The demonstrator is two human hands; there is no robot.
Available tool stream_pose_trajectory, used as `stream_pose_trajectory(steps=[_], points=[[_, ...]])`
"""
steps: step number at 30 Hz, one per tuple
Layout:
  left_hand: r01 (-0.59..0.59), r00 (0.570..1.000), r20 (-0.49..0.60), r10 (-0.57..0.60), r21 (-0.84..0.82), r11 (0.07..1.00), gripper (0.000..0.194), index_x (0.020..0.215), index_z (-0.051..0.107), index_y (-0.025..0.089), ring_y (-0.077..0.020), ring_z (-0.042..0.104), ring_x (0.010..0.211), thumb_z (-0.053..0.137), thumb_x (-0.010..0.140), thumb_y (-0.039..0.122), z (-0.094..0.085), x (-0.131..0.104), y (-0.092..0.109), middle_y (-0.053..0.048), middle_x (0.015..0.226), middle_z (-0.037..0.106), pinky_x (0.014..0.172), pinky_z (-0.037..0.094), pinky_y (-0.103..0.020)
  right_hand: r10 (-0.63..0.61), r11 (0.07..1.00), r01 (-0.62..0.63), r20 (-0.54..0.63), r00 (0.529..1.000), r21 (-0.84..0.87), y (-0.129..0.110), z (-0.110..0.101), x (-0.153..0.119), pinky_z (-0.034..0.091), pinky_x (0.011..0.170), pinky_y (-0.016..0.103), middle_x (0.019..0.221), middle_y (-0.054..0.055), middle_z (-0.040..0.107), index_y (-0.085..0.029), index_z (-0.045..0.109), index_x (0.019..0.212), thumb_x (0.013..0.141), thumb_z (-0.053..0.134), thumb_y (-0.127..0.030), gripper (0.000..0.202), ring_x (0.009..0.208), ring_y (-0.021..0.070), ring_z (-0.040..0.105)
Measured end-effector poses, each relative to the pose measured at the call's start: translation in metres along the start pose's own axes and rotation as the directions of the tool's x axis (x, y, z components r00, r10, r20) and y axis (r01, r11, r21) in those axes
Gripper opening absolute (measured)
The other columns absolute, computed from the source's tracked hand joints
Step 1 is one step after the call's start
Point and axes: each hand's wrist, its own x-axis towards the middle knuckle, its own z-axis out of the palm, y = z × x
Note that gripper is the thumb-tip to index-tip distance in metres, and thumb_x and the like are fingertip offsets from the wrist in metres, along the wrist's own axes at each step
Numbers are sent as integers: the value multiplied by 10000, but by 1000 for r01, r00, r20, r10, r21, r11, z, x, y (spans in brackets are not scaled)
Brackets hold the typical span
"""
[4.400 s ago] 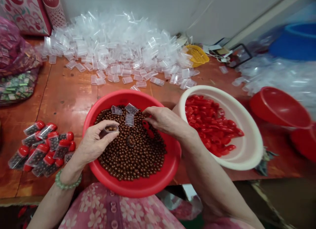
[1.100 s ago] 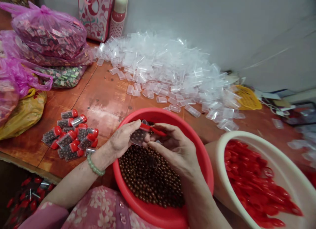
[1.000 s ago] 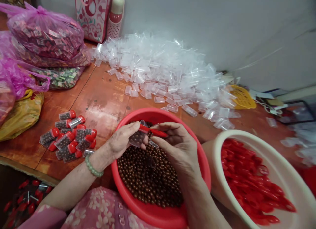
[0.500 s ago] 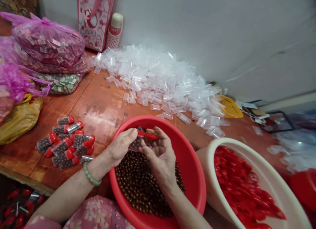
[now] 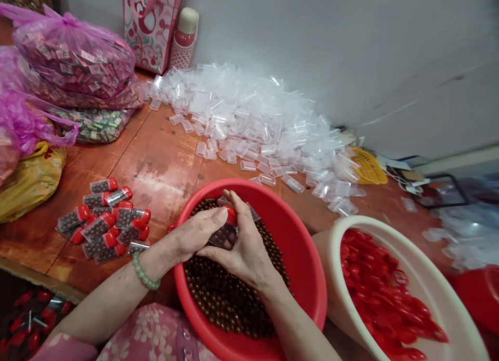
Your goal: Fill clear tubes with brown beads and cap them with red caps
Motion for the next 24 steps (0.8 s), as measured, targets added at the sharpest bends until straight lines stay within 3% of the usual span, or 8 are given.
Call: stream_pose_trajectory(steps=[4,10,17,24], points=[[-14,1000,-17,14,1,1000,449,1014,664,134,-133,583,749,609,840,544,-1,1,1,-38,808,660,757,464,-279,-86,942,42,-117,989,-333,-2,-4,1,479,975,569,1286,205,425,-167,402,1394,691,762,-528,869,1219,364,467],[39,998,-52,-38,20,999,536,1033,665,123,-118,582,601,474,893,605,4,-1,7,-17,672,651,670,480,-266,-187,851,120,-81,979,-512,-8,-9,3,493,861,522,1121,181,567,-153,453,1305,750,695,-534,715,1024,331,552],[98,995,-13,-97,22,995,629,1033,680,121,-128,604,591,390,896,661,6,1,6,-30,649,670,651,490,-268,-359,748,277,-17,933,-603,-4,-15,8,446,724,421,879,114,611,-147,467,1208,757,663,-520,617,798,280,570],[78,994,-76,-75,44,996,564,817,674,123,-129,593,583,476,860,649,2,3,1,-32,634,654,647,495,-283,-393,734,297,-24,919,-611,-7,-11,8,419,765,437,861,91,583,-163,425,1296,770,640,-474,648,821,284,545]])
